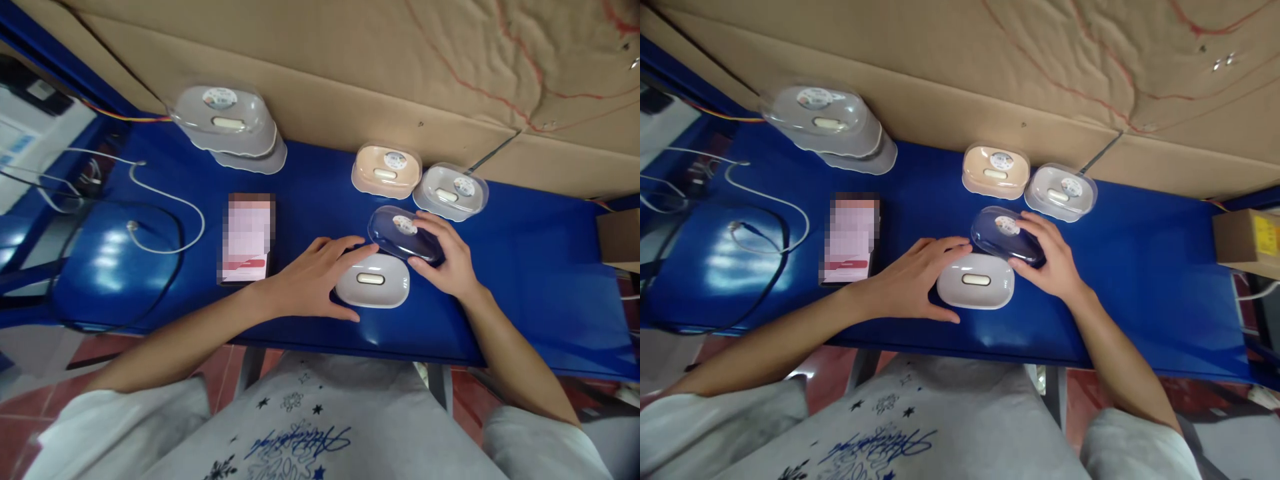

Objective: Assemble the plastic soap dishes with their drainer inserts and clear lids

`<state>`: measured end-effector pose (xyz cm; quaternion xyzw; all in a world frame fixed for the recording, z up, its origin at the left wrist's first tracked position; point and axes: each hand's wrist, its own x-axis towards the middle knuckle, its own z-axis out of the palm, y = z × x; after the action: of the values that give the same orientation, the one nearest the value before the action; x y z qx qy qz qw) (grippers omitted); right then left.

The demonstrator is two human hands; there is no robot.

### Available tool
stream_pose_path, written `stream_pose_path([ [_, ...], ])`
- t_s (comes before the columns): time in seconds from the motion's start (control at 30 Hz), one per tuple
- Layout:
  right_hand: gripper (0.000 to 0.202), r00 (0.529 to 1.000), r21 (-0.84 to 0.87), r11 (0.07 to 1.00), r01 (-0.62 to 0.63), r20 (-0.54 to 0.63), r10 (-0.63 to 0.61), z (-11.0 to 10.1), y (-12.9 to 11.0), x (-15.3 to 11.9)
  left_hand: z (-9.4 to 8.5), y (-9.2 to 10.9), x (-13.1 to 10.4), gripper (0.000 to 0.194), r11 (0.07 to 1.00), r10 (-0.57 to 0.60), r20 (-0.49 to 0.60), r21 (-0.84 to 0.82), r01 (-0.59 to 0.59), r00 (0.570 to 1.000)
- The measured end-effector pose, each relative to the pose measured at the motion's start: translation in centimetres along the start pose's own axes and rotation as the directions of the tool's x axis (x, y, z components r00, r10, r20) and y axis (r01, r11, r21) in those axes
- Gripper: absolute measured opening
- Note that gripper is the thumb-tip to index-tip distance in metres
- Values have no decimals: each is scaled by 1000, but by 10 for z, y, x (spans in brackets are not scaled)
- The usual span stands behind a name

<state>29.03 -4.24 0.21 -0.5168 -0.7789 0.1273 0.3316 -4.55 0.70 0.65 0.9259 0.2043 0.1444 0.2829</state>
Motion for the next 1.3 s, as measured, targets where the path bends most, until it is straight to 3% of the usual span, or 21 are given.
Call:
stream_pose_path([
  [0.17,64,994,-62,996,-71,80,76,12,-2,3,4,4,-3,109,994,75,43,80,-78,996],
  [0.33,66,979,-148,983,-111,157,134,24,-3,9,6,3,-3,107,992,119,63,38,-122,991],
  [0.43,63,976,-170,979,-112,165,140,21,-5,11,7,1,-3,105,990,134,78,33,-136,988],
  [0.57,64,972,-61,998,-3,235,17,5,-23,6,8,-1,-2,106,997,79,62,-28,-77,995],
  [0.67,88,911,75,989,128,386,-147,-4,-43,-2,7,-1,-1,110,986,32,-16,-165,-34,999],
  [0.73,94,888,72,984,163,423,-178,-4,-53,-7,6,-1,-1,115,970,19,-86,-240,-39,996],
  [0.93,74,894,51,972,227,384,-229,5,-55,-13,12,-7,-5,119,952,-8,-107,-306,-26,994],
  [1.13,66,885,101,981,167,423,-194,-1,-48,-10,14,-11,-5,132,935,-10,-68,-355,-15,998],
  [1.3,57,913,155,982,105,377,-157,-17,-40,-7,13,-1,-3,131,983,66,-28,-171,-70,997],
])
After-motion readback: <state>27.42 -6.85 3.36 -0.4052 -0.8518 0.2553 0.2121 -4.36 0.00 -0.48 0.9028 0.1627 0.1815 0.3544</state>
